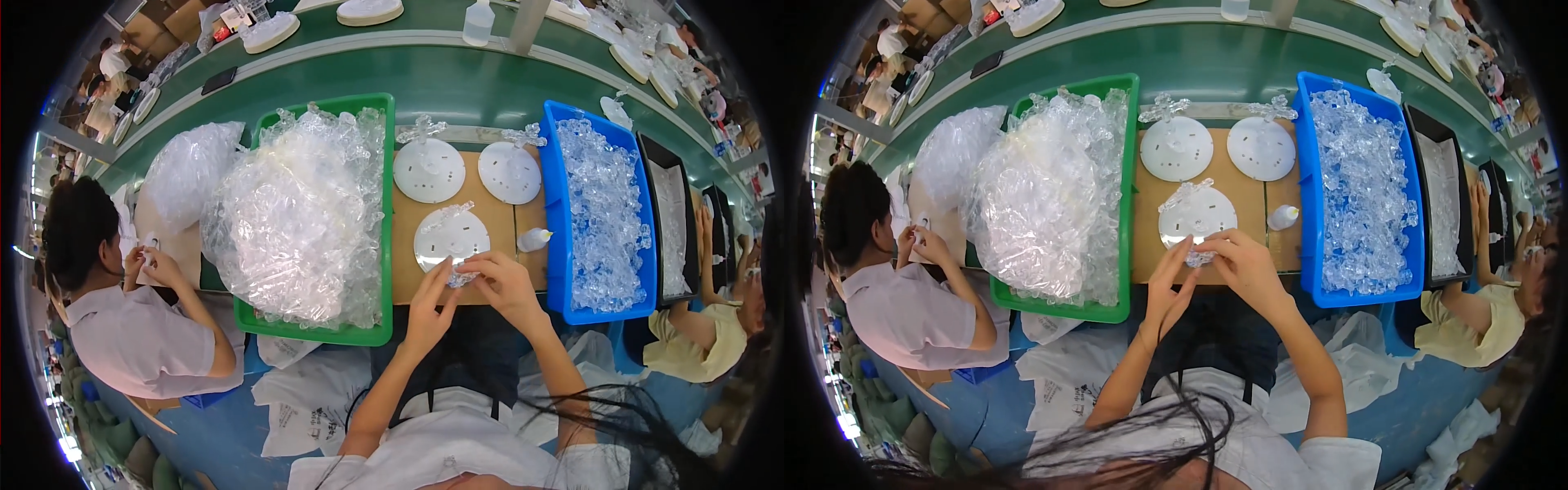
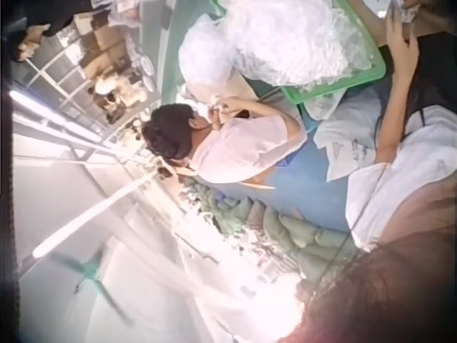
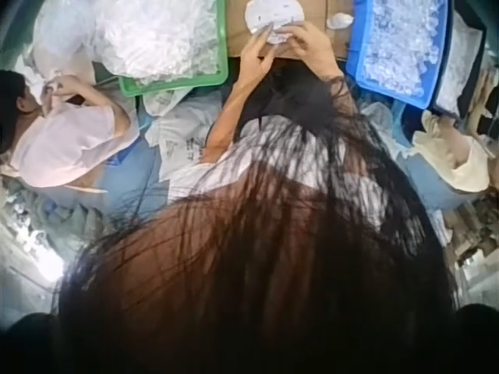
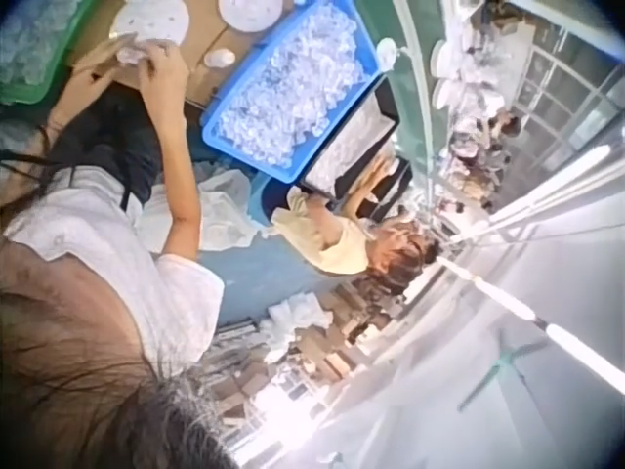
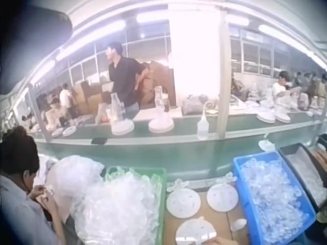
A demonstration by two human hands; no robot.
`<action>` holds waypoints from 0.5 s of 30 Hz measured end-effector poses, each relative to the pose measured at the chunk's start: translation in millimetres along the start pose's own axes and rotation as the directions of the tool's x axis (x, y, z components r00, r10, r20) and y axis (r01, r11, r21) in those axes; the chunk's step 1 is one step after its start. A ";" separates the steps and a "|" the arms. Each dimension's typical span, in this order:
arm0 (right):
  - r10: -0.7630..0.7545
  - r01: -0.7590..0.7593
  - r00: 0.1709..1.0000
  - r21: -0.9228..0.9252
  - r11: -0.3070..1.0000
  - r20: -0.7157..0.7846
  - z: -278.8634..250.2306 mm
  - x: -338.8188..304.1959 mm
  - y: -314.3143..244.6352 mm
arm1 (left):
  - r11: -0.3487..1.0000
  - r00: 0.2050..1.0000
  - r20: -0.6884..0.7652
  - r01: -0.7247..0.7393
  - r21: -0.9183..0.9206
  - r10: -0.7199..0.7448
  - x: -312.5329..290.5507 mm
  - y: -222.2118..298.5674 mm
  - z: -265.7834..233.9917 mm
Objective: Assembling decorative clear components onto a circular white light base using a glue bottle.
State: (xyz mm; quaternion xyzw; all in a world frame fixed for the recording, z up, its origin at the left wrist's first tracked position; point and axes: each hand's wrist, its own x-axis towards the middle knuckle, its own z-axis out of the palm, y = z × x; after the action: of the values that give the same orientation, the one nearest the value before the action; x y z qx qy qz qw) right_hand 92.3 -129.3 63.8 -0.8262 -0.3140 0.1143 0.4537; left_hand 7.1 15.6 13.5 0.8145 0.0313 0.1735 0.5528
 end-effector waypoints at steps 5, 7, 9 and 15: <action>-0.029 0.032 0.999 0.207 0.978 -0.016 22.9 8.0 -9.4 | 0.994 0.966 -0.245 0.062 -0.090 -0.082 -4.2 -14.6 18.8; 0.343 -0.206 0.927 0.553 0.807 -0.155 39.1 12.0 -1.9 | 0.991 0.924 -0.363 -0.094 0.092 0.122 -2.4 -20.8 23.8; 0.429 -0.290 0.898 0.607 0.740 -0.094 45.7 16.2 -4.8 | 0.991 0.935 -0.342 -0.054 0.126 0.094 -4.9 -32.9 21.0; 0.267 -0.228 0.849 0.141 0.963 -0.455 69.1 26.0 -4.9 | 0.873 0.998 -0.041 -0.018 0.487 0.043 -18.1 -43.7 15.7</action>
State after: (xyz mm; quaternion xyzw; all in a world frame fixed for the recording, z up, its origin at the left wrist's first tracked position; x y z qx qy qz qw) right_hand 77.8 -64.3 31.5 -0.8434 -0.0807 -0.0191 0.5308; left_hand 1.3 14.1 -35.9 0.9230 0.0749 0.1891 0.3267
